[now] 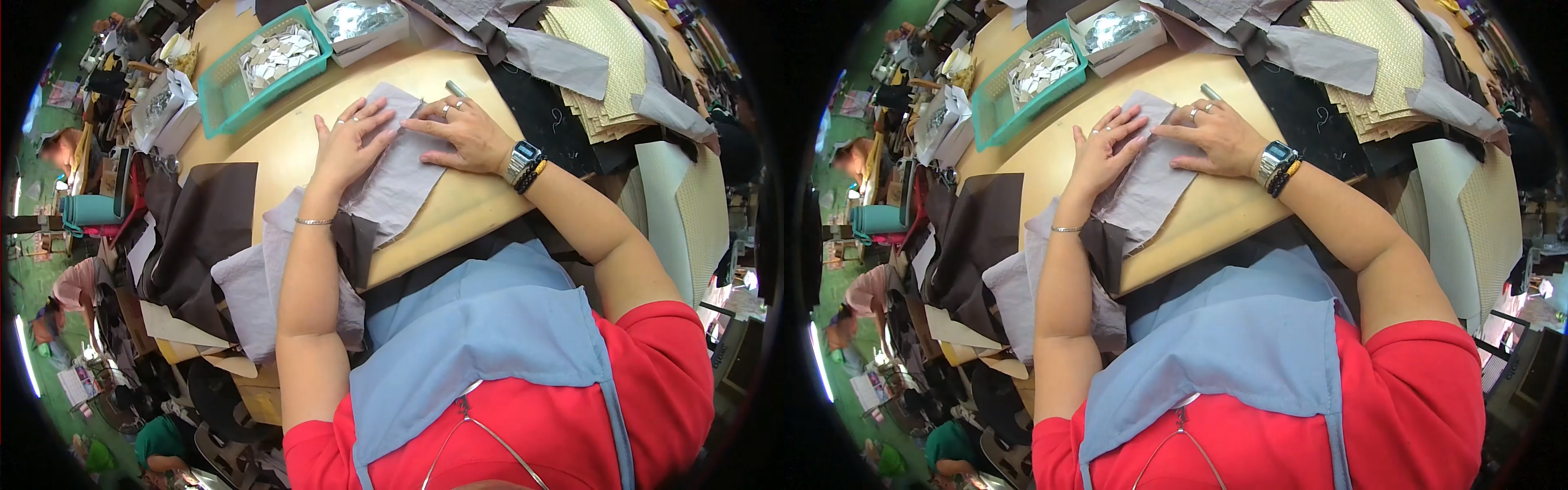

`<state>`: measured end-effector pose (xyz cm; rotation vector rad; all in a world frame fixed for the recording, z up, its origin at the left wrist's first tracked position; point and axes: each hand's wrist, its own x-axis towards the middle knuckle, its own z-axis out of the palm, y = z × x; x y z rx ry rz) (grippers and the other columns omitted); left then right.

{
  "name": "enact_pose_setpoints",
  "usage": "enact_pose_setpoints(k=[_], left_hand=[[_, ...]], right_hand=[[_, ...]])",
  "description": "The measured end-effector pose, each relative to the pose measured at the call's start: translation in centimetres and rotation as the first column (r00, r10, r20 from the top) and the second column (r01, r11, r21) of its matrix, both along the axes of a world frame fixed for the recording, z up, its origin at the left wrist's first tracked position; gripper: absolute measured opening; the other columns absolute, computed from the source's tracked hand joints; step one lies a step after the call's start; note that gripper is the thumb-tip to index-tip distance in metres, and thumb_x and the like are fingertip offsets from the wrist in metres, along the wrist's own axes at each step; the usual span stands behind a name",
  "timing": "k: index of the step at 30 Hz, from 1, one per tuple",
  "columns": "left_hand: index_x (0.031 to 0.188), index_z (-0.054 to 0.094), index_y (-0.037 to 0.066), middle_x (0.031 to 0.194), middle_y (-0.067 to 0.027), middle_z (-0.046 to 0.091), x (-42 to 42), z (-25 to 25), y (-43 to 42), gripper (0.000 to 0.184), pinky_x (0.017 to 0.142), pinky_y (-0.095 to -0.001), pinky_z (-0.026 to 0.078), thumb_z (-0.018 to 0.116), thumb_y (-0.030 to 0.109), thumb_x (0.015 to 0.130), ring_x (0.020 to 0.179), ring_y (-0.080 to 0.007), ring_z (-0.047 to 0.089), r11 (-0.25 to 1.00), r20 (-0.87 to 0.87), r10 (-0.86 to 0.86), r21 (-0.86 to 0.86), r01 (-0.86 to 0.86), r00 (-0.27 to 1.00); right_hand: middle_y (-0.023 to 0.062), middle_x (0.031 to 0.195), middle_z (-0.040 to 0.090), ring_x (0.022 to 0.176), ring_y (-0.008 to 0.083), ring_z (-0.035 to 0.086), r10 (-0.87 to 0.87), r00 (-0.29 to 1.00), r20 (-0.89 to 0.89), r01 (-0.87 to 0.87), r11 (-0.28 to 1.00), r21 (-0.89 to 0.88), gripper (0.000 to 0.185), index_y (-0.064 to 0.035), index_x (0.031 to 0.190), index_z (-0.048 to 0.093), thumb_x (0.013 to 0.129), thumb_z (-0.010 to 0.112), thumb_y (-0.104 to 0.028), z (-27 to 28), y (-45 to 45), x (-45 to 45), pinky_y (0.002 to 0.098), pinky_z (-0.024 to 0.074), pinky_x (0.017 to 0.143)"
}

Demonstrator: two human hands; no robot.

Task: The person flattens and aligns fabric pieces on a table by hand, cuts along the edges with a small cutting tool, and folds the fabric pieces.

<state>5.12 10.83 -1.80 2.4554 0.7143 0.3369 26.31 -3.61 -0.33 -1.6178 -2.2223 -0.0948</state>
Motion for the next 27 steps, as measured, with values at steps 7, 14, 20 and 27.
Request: enact_pose_setpoints(k=[7, 14, 20, 27], left_hand=[[0.132, 0.064, 0.028, 0.149, 0.0087, 0.049, -0.12, -0.03, 0.22, 0.042, 0.110, -0.0746, -0.004, 0.061, 0.044, 0.092, 0.144, -0.0209, 0.035, 1.000, -0.019, -0.019, -0.012, 0.019, 1.000], [0.133, 0.062, 0.029, 0.150, 0.0083, 0.048, -0.19, 0.05, 0.26, 0.045, 0.110, -0.0737, -0.006, 0.062, 0.044, 0.091, 0.145, -0.0215, 0.033, 0.999, -0.027, -0.037, -0.014, 0.036, 0.999], [0.134, 0.062, 0.029, 0.150, 0.0089, 0.048, -0.16, -0.38, 0.49, 0.046, 0.110, -0.0739, -0.006, 0.061, 0.044, 0.090, 0.145, -0.0210, 0.033, 0.999, -0.023, -0.025, -0.034, 0.024, 0.999], [0.138, 0.059, 0.028, 0.153, 0.0068, 0.045, -0.19, 0.05, 0.25, 0.049, 0.109, -0.0731, -0.009, 0.060, 0.040, 0.091, 0.148, -0.0219, 0.029, 0.999, -0.045, -0.039, -0.035, 0.037, 0.998]], right_hand=[[0.0055, 0.123, 0.061, 0.113, 0.0255, 0.057, 0.002, 1.000, 0.008, -0.002, 1.000, -0.011, 0.052, -0.0250, 0.135, 0.058, 0.090, 0.063, -0.049, -0.17, 0.03, 0.04, 0.0470, 0.0380, 0.107], [0.0053, 0.124, 0.060, 0.117, 0.0254, 0.055, -0.001, 1.000, -0.008, 0.001, 1.000, -0.031, 0.054, -0.0231, 0.136, 0.058, 0.088, 0.065, -0.047, -0.11, -0.04, 0.07, 0.0484, 0.0351, 0.110], [0.0055, 0.124, 0.060, 0.116, 0.0257, 0.055, -0.009, 0.999, -0.032, 0.008, 1.000, -0.029, 0.056, -0.0232, 0.137, 0.057, 0.087, 0.066, -0.047, -0.05, -0.02, -0.12, 0.0486, 0.0352, 0.109], [0.0055, 0.124, 0.060, 0.116, 0.0256, 0.055, -0.013, 1.000, 0.006, 0.013, 0.999, -0.047, 0.056, -0.0237, 0.138, 0.056, 0.088, 0.066, -0.047, 0.00, -0.01, -0.12, 0.0490, 0.0349, 0.109]])
